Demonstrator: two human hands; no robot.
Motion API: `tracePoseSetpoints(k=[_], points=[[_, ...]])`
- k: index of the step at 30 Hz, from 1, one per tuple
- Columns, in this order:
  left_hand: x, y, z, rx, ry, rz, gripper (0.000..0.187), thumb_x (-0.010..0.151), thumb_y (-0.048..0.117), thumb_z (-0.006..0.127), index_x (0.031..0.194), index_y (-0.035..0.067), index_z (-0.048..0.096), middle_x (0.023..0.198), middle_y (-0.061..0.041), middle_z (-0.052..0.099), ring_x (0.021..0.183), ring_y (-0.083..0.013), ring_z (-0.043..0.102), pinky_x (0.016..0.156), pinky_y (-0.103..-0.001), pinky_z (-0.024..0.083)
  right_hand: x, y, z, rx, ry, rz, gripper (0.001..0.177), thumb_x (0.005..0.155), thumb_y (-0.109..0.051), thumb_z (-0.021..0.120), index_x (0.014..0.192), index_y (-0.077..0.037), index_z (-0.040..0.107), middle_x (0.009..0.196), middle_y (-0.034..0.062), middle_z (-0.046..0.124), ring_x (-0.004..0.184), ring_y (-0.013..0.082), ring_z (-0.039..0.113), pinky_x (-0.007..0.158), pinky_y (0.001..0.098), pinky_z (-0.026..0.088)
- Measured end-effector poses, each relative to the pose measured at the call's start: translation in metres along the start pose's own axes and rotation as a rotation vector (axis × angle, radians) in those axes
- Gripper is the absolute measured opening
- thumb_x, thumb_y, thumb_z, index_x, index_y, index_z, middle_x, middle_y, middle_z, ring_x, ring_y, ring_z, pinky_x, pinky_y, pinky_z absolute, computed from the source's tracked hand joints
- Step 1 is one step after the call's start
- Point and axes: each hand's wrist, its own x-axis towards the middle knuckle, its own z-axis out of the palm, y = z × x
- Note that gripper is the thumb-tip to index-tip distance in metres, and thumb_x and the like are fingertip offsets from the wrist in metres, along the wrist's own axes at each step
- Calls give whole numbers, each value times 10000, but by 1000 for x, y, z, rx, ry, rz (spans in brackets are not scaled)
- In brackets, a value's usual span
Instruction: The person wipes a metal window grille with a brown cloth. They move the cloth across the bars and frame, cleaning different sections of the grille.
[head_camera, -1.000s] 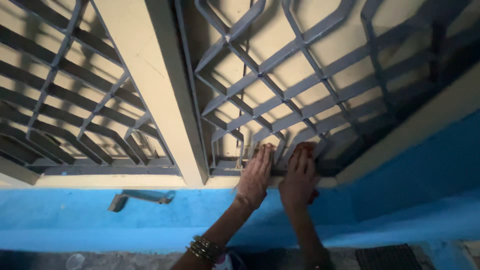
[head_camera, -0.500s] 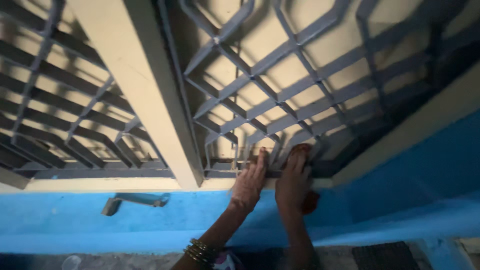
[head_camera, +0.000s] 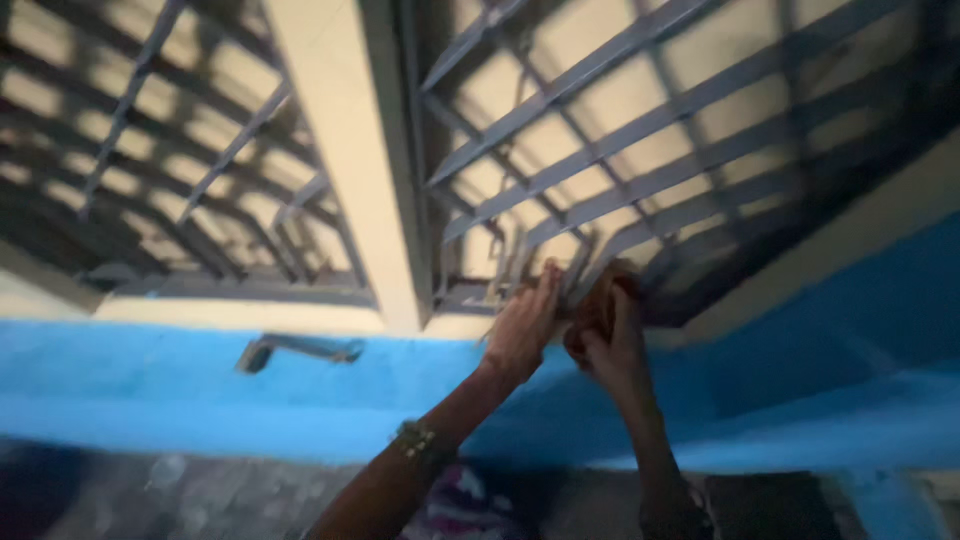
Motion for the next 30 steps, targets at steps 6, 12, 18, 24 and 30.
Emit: tracePoseSetpoints(k=[6, 12, 18, 24, 30], points=[[-10, -17, -7, -638, 241, 2, 989, 819, 112, 702, 1582, -107, 112, 1651, -298, 185, 1359, -441, 427, 1132, -467, 383, -6, -80, 14, -11, 133, 49, 429, 935, -139, 609, 1345, -34, 536, 1232, 250, 595, 1130, 413, 618, 990, 492, 517], [-45, -40, -13, -624, 453, 114, 836, 794, 35, 676, 1563, -17, 355, 1618, -204, 356, 1493, -396, 372, 1225, -482, 356, 24, -100, 47, -331, 114, -381, 528, 950, -182, 577, 1429, 24, 489, 1451, 267, 483, 1239, 457, 517, 1008, 548, 440], [-53, -42, -6, -470, 424, 300, 758, 720, 38, 679, 1458, -4, 512, 1592, -174, 419, 1473, -368, 417, 1229, -486, 350, 18, -75, 89, -98, 130, -216, 470, 985, -301, 561, 1399, -81, 538, 1465, 150, 528, 1255, 344, 561, 1050, 515, 405], [-25, -19, -11, -388, 404, 190, 757, 785, 138, 706, 1487, 14, 451, 1538, -236, 393, 1365, -440, 409, 1164, -517, 340, 18, -52, 71, -285, 89, -349, 505, 1014, -282, 535, 1452, -31, 539, 1461, 129, 575, 1335, 317, 504, 1048, 527, 387], [-40, -56, -22, -386, 279, 298, 777, 809, 132, 654, 1558, 123, 446, 1701, -121, 335, 1376, -312, 484, 1196, -432, 375, 15, -73, 102, -771, 57, -158, 587, 911, -333, 606, 1392, -1, 553, 1463, 158, 506, 1263, 328, 501, 932, 483, 369]])
